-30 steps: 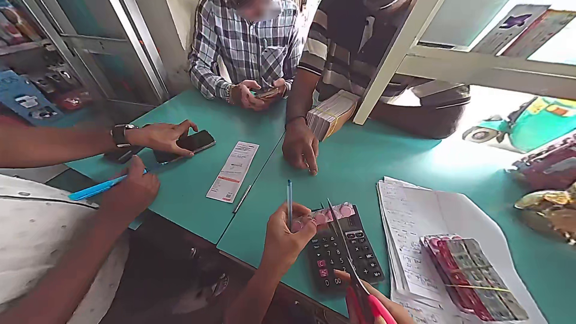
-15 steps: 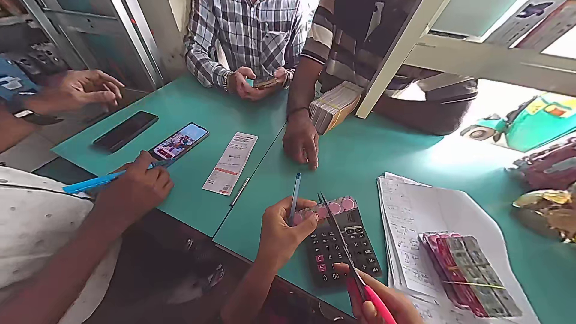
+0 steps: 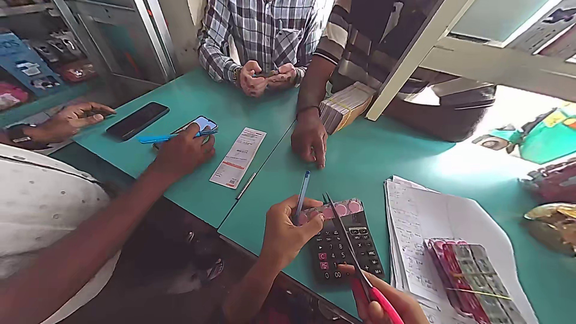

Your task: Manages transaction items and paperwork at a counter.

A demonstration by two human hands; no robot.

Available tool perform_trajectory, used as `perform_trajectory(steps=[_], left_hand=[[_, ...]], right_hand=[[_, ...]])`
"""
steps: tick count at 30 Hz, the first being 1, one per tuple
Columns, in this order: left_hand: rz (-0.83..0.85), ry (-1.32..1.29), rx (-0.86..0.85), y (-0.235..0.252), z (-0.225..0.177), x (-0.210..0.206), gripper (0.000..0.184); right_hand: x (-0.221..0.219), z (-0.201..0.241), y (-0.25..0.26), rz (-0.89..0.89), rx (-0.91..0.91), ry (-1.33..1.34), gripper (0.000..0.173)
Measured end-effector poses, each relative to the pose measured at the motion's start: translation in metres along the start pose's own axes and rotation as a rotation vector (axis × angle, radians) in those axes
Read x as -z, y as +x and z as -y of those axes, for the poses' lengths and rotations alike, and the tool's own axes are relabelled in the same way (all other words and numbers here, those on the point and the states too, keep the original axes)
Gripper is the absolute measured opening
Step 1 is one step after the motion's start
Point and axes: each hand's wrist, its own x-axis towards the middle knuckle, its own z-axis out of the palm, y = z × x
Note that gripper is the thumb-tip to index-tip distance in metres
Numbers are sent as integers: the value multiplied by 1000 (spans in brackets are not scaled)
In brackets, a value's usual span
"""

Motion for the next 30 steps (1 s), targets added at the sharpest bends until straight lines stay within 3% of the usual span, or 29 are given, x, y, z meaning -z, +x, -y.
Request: perform_trajectory(steps=[8,20,30], left_hand=[[-1,-25,-19,-1,0,1,18],[15,-17,-2,-1,1,3,18],[6,23,0,2,0,-1,17]], right_hand=[[-2,-8,-5,11,66,21,60],[-8,-4,-4,-15,20,-24,62],[-8,5,1,-63,-36,21,44]])
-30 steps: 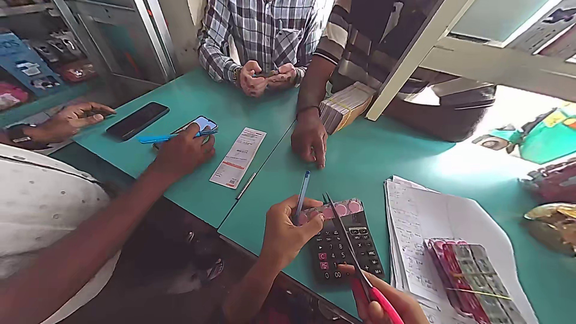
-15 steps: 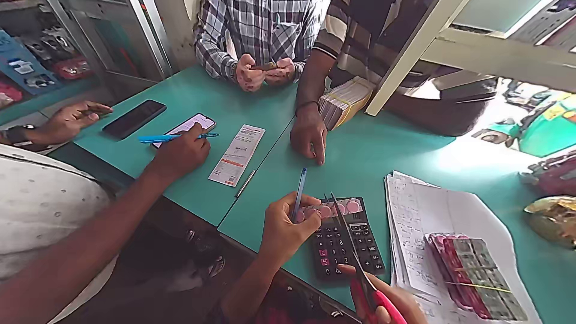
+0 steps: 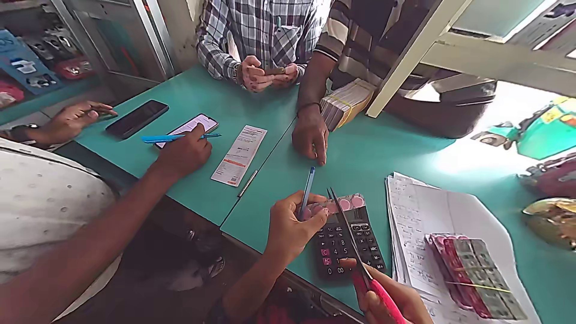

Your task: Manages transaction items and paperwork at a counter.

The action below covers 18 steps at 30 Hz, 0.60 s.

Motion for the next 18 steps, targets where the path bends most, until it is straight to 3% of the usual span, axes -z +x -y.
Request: perform_trajectory(steps=[18], left_hand=[[-47,-15,141,15,1,-7,14]], right_hand=[[9,4,19,-81,-45,7,25]])
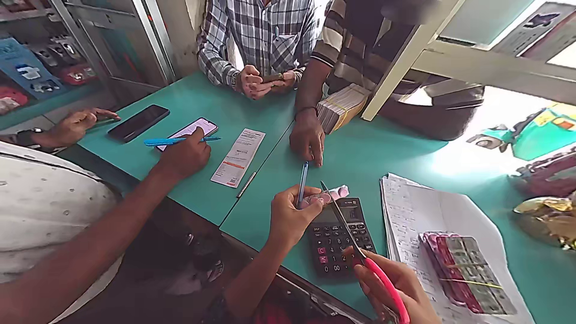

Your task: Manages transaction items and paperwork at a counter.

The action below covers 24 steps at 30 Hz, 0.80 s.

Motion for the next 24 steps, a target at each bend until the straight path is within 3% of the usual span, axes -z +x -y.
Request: perform_trajectory(steps=[8,11,14,21,24], left_hand=[[-11,-54,-36,-2,5,3,15],[-20,-109,-63,-3,8,6,16],[2,-135,-109,-5,10,13,16],[19,-142,-116,-8,21,25,18],[47,-139,-145,-9,25,27,22]], right_hand=[[5,11,-9,-69,59,-46,27],[31,18,-19,-264,189,-415,39],[57,30,-27,-419,55,-961,45],[61,47,-16,-261,-288,-1301,38],[57,66,-8,-252,-156,-1421,36]])
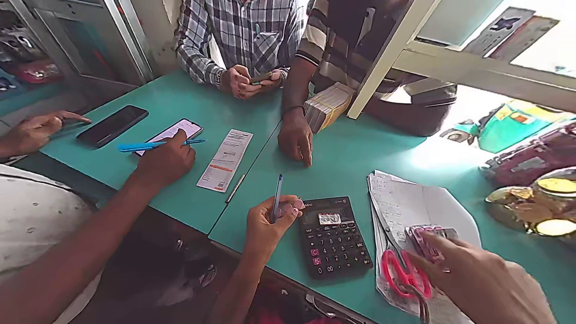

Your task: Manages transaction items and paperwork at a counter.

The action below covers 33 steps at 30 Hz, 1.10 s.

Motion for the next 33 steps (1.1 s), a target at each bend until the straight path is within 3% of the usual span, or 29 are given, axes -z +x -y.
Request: perform_trajectory(steps=[4,7,11,14,19,22,27,30,33], left_hand=[[37,0,13,-3,0,1,24],[41,1,35,-4,1,5,24],[37,-13,38,-4,2,6,24],[27,-42,32,-5,1,6,25],[7,-20,63,-5,-2,5,29],[19,-31,63,-5,0,6,28],[18,-22,75,-6,-1,6,26],[25,-17,76,-6,-3,6,25],[33,-18,60,-7,-2,5,27]], right_hand=[[-15,29,30,-322,435,34,23],[-39,50,60,-230,671,69,25],[-49,58,81,-87,765,117,17],[-39,52,93,-16,711,185,18],[-23,27,150,124,416,237,17],[-30,15,176,43,343,217,17],[-2,22,117,-135,274,-6,17],[11,20,53,131,171,-102,20],[7,19,23,483,-33,-169,37]])
